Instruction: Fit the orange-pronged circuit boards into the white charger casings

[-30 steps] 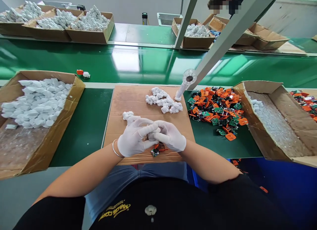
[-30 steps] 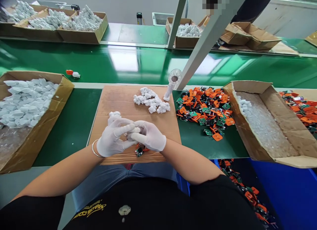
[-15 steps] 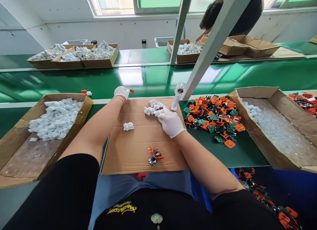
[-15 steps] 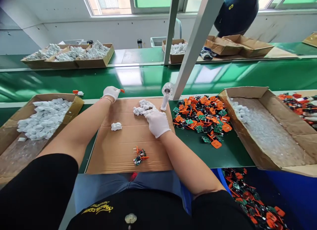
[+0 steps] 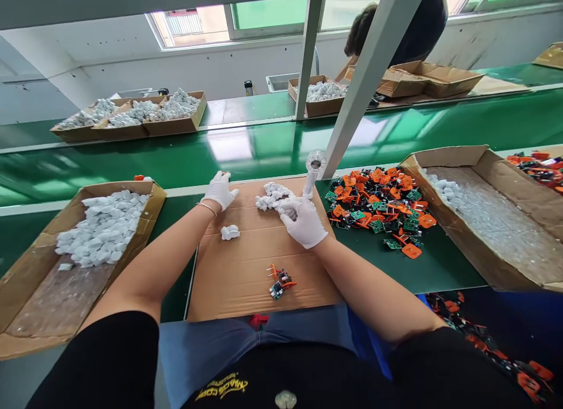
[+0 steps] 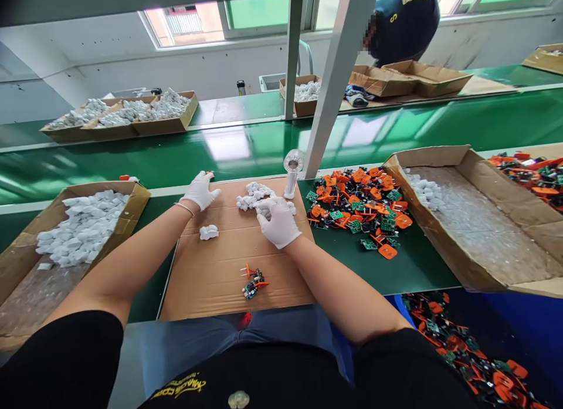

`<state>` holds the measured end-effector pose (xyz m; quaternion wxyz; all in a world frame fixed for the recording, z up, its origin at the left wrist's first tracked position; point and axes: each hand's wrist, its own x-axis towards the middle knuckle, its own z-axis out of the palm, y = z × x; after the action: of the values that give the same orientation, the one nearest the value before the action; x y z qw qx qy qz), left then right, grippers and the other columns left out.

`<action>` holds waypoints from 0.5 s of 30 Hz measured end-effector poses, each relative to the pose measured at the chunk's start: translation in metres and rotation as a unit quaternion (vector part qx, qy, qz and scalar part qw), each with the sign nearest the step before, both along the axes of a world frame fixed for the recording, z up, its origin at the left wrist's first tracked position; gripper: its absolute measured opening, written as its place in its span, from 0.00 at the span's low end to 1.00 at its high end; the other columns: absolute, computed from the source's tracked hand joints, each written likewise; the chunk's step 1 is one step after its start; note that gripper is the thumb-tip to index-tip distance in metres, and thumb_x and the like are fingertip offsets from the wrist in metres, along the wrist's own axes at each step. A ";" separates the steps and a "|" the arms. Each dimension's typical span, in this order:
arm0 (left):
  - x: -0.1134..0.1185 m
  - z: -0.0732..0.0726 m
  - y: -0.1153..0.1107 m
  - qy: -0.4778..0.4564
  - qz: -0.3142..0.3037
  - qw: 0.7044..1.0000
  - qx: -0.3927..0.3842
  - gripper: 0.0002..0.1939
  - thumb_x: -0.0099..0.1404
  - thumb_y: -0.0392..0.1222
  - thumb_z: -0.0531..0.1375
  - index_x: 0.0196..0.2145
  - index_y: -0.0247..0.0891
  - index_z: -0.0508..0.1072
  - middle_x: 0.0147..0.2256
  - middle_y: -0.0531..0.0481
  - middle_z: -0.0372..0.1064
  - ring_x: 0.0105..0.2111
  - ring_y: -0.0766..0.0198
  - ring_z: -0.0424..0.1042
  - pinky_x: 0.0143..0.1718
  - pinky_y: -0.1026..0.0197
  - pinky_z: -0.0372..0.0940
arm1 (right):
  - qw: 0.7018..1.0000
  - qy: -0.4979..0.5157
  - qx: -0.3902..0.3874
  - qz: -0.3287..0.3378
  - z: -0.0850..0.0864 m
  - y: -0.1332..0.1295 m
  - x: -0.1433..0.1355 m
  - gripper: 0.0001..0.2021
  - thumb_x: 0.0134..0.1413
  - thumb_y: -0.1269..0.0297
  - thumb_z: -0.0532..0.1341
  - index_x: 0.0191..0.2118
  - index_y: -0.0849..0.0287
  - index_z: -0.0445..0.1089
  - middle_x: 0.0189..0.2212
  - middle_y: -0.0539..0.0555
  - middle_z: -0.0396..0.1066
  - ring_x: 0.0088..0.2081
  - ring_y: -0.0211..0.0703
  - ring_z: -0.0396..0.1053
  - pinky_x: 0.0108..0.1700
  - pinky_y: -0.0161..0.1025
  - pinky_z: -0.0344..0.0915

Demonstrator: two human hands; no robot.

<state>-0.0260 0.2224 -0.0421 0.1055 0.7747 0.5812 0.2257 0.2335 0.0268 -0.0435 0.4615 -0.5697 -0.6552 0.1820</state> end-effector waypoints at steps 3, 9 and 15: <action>-0.014 -0.007 -0.006 -0.040 0.007 0.999 0.034 0.27 0.59 0.37 0.65 0.57 0.33 0.72 0.60 0.39 0.66 0.63 0.48 0.64 0.67 0.51 0.61 | 0.999 0.010 0.043 0.012 -0.001 -0.001 -0.004 0.02 0.49 0.71 0.63 0.30 0.57 0.73 0.36 0.57 0.76 0.37 0.47 0.72 0.44 0.46 0.70; -0.047 -0.013 -0.004 -0.098 0.076 0.989 0.078 0.25 0.67 0.41 0.57 0.60 0.33 0.68 0.62 0.34 0.63 0.59 0.49 0.69 0.52 0.52 0.73 | 1.000 0.015 0.000 0.010 0.007 -0.007 -0.008 0.03 0.48 0.71 0.64 0.28 0.57 0.70 0.24 0.50 0.70 0.30 0.43 0.68 0.40 0.44 0.67; -0.053 -0.014 -0.003 -0.032 0.002 0.998 0.053 0.14 0.61 0.43 0.61 0.43 0.36 0.80 0.44 0.41 0.78 0.50 0.50 0.74 0.60 0.49 0.65 | 0.998 0.037 -0.040 0.026 0.011 -0.012 -0.015 0.07 0.50 0.69 0.63 0.38 0.58 0.74 0.27 0.51 0.69 0.32 0.44 0.67 0.40 0.43 0.67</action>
<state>-0.0791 0.2194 -0.0557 0.0821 0.7704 0.5663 0.2810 0.2188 0.0151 -0.0327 0.4571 -0.5638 -0.6444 0.2408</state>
